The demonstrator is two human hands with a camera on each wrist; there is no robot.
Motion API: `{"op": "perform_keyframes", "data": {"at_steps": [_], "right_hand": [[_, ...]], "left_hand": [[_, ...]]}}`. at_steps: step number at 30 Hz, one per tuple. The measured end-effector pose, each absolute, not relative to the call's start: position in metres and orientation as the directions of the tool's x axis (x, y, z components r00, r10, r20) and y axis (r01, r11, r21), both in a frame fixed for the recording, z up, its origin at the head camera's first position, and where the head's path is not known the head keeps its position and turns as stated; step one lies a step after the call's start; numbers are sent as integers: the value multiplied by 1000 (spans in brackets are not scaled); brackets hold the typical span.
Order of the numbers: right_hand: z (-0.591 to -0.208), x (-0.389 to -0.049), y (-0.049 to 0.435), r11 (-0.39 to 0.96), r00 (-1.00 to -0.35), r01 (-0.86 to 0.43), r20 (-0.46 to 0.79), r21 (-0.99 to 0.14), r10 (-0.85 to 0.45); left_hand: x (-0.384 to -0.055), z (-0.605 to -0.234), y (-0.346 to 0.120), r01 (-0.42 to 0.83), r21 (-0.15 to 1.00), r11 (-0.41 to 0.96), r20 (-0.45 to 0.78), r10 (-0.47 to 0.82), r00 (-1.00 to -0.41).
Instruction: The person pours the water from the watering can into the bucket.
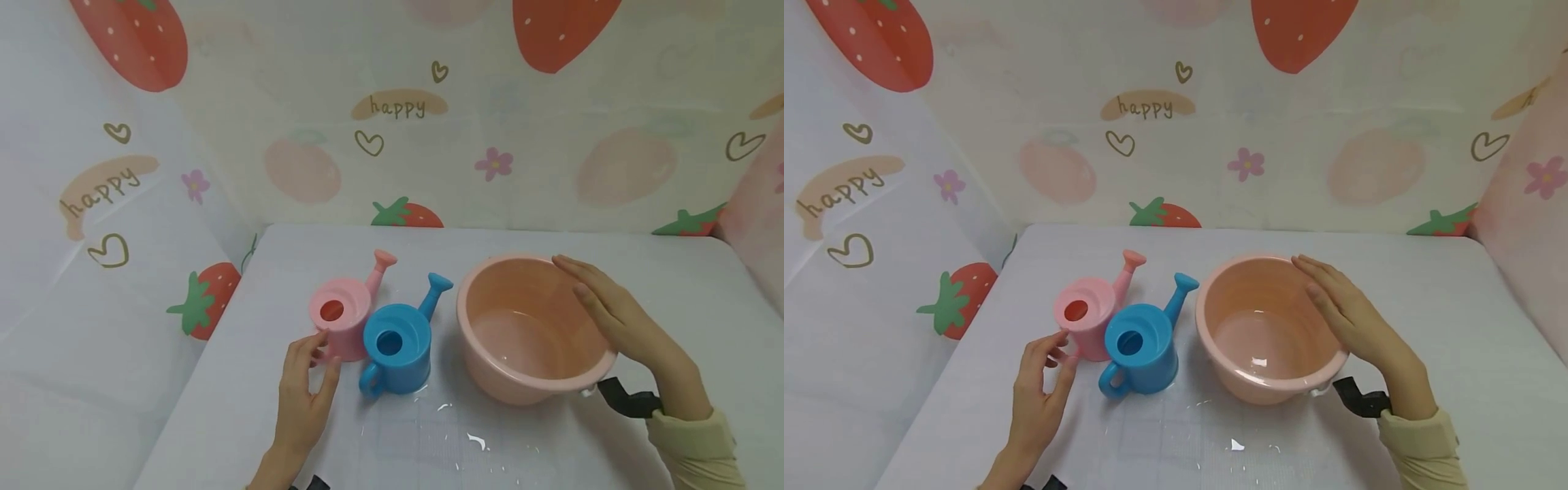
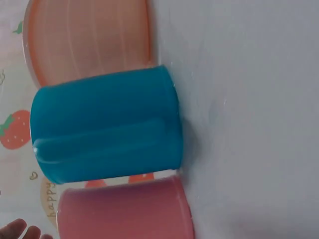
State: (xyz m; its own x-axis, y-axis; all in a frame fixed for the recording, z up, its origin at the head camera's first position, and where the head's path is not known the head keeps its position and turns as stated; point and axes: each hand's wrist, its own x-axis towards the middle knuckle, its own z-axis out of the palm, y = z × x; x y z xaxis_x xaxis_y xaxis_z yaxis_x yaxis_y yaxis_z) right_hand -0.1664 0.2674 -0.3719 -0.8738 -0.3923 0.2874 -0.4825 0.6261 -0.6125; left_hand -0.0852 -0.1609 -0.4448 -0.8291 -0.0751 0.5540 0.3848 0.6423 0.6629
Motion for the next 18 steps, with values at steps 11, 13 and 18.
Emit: {"op": "perform_keyframes", "data": {"at_steps": [11, 13, 18], "right_hand": [[-375, -163, 266, 605, -878, -476, 309, -638, -364], [-375, -163, 266, 603, -878, -477, 315, -640, -360], [-377, -165, 265, 599, -879, -475, 322, -644, -350]], "left_hand": [[-75, -452, -142, 414, 705, 575, 506, 1, -863], [-72, -444, -136, 412, 723, 555, 492, 7, -871], [-65, -427, -124, 390, 765, 512, 454, 1, -891]]}}
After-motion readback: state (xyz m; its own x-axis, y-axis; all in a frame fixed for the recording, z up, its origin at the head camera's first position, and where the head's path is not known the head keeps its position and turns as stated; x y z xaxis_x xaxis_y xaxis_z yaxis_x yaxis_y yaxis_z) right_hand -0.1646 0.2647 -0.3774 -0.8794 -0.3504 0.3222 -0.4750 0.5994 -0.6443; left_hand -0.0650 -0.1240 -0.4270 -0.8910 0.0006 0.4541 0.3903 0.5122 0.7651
